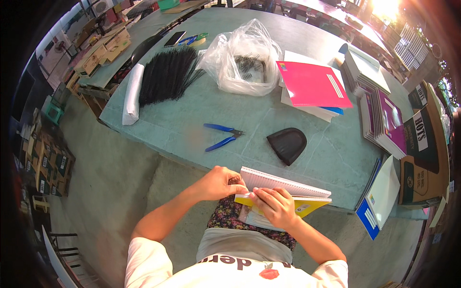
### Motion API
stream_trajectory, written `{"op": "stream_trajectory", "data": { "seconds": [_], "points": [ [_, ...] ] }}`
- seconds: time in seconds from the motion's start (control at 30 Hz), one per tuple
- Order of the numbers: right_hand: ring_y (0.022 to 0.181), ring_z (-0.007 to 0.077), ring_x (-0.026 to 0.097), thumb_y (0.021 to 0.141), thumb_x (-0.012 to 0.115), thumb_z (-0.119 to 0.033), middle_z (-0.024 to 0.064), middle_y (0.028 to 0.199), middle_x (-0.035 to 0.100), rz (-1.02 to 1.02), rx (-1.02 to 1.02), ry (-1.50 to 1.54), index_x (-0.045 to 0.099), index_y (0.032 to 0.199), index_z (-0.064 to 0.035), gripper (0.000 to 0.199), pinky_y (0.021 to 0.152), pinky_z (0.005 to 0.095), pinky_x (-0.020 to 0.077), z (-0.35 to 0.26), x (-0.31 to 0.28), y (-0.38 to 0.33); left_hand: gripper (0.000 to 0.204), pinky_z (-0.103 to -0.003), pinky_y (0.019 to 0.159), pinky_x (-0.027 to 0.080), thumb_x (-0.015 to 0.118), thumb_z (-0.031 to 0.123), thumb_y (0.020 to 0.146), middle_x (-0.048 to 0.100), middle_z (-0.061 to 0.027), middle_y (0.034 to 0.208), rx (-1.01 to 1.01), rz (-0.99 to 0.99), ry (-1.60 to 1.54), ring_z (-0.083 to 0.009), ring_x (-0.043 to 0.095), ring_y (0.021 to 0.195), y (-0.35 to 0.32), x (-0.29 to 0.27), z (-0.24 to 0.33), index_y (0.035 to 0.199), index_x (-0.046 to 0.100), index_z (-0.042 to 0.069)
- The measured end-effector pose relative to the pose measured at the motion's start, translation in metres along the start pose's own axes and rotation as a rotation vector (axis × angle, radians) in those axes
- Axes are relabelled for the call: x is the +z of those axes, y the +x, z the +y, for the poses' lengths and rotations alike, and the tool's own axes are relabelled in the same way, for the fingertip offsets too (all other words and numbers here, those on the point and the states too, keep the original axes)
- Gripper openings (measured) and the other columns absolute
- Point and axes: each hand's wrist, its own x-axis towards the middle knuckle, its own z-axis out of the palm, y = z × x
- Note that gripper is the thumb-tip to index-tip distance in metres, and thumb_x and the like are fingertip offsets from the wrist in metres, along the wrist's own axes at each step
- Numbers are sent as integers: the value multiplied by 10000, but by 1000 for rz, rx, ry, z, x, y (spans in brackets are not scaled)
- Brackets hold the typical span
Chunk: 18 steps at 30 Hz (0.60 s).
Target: The person assembles spiral notebooks by inserting a plastic coil through the pre-punched holes of a stack of paper and covers, then uses pliers to trim and bend the ends of the coil.
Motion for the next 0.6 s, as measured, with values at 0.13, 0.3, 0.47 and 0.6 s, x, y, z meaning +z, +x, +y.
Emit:
{"op": "stream_trajectory", "data": {
  "seconds": [0.13,0.3,0.47,0.6],
  "points": [
    [870,191,620,695,617,-123,68,1066,630,32,3,-6,670,1010,-56,327,710,316,472,-1,0,0,303,-277,691,477,714,310,779,689,-64,794,-55,-207,-24,-133,614,717,11,-10,3,876,696,24],
    [893,201,604,677,663,-102,56,1104,611,107,-5,36,685,939,-59,266,718,316,465,4,3,2,288,-268,642,471,704,302,802,674,-56,749,-17,-234,-59,-115,604,689,15,-11,-1,878,698,24],
    [883,199,567,671,668,-108,34,1008,591,82,38,58,684,887,-67,220,715,336,453,1,2,8,280,-258,559,449,686,293,824,645,-44,706,-69,-272,-152,-93,576,621,18,-13,-10,884,688,20],
    [844,222,562,620,710,-99,42,974,579,74,107,51,672,877,-81,260,721,370,470,-4,5,4,239,-249,510,431,669,249,837,636,-37,690,-83,-181,-124,-88,560,582,18,-10,-5,870,677,13]
  ]
}}
